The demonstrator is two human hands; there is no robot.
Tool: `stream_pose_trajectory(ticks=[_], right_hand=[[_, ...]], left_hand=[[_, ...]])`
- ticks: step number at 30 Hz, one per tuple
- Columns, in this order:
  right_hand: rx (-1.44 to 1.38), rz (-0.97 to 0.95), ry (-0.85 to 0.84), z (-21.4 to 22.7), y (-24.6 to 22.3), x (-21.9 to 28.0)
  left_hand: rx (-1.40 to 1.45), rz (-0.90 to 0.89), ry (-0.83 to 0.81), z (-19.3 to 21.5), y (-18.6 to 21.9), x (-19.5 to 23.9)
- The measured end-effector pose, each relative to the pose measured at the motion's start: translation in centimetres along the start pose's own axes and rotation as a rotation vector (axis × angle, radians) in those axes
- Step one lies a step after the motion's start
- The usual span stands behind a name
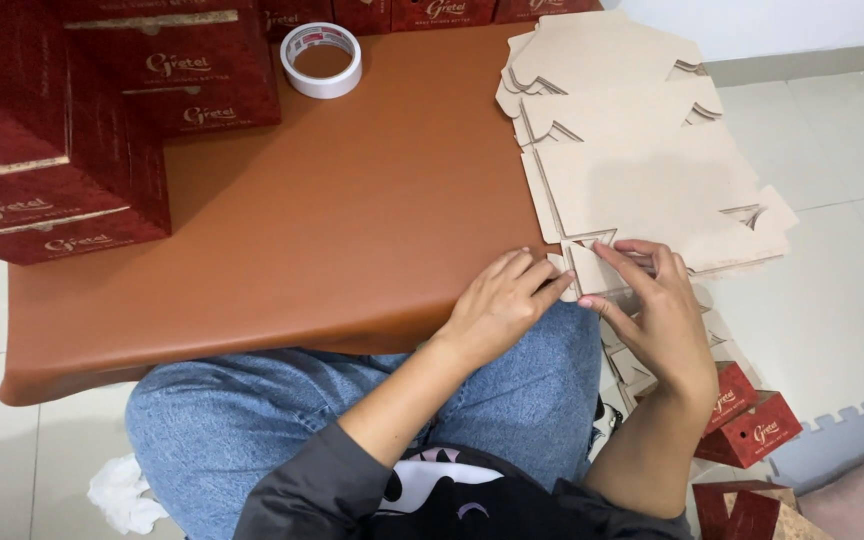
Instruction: Folding flat cardboard templates into finished boxes and stacking them in a print shop finishing area.
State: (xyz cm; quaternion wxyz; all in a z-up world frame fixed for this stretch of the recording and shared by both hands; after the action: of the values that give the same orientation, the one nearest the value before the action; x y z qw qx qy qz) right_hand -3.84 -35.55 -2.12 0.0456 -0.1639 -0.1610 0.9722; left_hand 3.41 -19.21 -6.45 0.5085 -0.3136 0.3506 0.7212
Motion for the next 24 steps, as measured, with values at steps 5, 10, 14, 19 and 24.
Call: stream_pose_trajectory(ticks=[5, 10, 14, 19, 24], right_hand=[[-0.073, -0.037, -0.037, 0.4, -0.4, -0.4], [-0.256, -0.083, -0.038, -0.2, 1.3, -0.8], [-0.423, -0.087, -0.026, -0.8, 3.2, -0.7], [-0.558, -0.089, -0.033, -1.3, 5.5, -0.6], [-0.568, -0.121, -0.078, -1.8, 7.0, -0.8]], left_hand=[[-0.027, 0.007, -0.056, 0.5, 0.1, -0.2], [-0.032, 0.016, -0.069, 0.0, -0.1, 0.0], [-0.017, 0.018, -0.050, -0.5, -0.3, 0.4], [-0.018, 0.037, -0.032, -1.6, -0.7, 1.0], [-0.062, 0.065, 0.035, -2.2, -0.6, 0.4]])
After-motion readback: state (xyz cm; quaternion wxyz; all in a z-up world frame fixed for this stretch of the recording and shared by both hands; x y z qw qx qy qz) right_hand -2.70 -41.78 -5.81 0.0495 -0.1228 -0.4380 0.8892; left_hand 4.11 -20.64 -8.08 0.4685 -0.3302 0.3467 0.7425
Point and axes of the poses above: each hand's wrist, its own x-axis away from the middle knuckle, its own z-axis out of the back of the hand, y = z × x, the point moved 4 cm from there along -x, towards the middle knuckle, and after that the axes turned 4 degrees about y, right-handed, at the moved point
